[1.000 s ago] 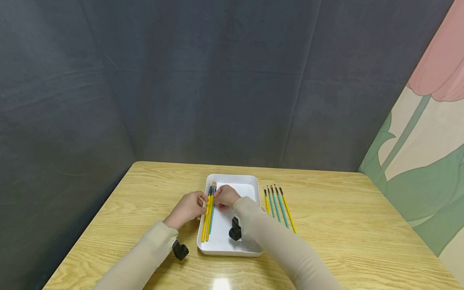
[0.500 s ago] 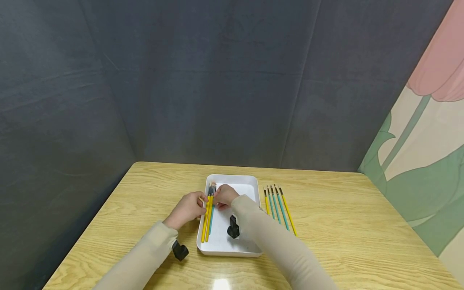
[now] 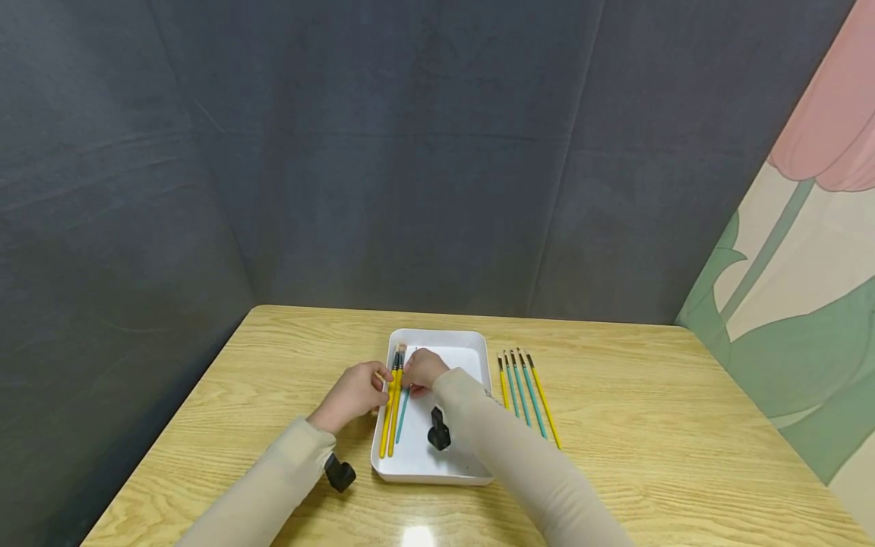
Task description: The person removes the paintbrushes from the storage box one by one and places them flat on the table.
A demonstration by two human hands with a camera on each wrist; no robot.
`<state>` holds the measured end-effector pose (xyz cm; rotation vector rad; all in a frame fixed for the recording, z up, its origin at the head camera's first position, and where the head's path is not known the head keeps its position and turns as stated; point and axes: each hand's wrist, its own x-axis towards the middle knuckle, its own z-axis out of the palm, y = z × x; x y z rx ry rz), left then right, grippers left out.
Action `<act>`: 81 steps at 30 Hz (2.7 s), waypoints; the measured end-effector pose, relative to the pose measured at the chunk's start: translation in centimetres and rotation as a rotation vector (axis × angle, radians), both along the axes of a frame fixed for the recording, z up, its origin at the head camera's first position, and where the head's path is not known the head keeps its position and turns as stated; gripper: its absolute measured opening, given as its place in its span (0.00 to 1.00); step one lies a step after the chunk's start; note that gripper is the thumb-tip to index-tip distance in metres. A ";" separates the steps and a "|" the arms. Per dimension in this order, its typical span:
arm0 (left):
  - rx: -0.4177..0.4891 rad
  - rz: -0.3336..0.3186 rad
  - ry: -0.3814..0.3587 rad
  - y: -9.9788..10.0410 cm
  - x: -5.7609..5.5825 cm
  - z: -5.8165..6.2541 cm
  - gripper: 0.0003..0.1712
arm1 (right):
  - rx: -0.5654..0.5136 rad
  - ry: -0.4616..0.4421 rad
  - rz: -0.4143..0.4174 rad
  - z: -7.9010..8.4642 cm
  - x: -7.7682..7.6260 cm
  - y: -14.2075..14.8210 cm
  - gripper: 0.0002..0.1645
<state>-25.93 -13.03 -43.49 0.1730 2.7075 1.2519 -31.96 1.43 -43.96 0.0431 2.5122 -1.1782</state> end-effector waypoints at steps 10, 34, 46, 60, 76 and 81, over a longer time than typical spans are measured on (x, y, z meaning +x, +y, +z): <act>0.006 0.002 0.001 0.0 0.0 0.0 0.15 | 0.109 0.019 0.054 0.1 -0.3 -0.4 0.11; 0.011 0.005 0.009 0.0 0.0 -0.1 0.15 | -0.109 -0.048 0.051 0.9 -0.5 1.5 0.07; -0.005 -0.001 0.013 0.1 0.1 -0.1 0.16 | -0.248 -0.075 0.069 2.8 0.0 4.1 0.18; 0.006 0.001 0.022 0.2 0.2 -0.3 0.15 | -0.388 -0.034 0.124 4.9 2.0 10.2 0.22; 0.000 -0.002 0.033 0.2 0.4 -0.2 0.16 | -0.451 0.039 0.092 5.4 2.8 19.0 0.25; 0.001 0.001 0.033 0.2 0.4 -0.3 0.16 | -0.455 0.038 0.057 5.0 2.8 21.3 0.25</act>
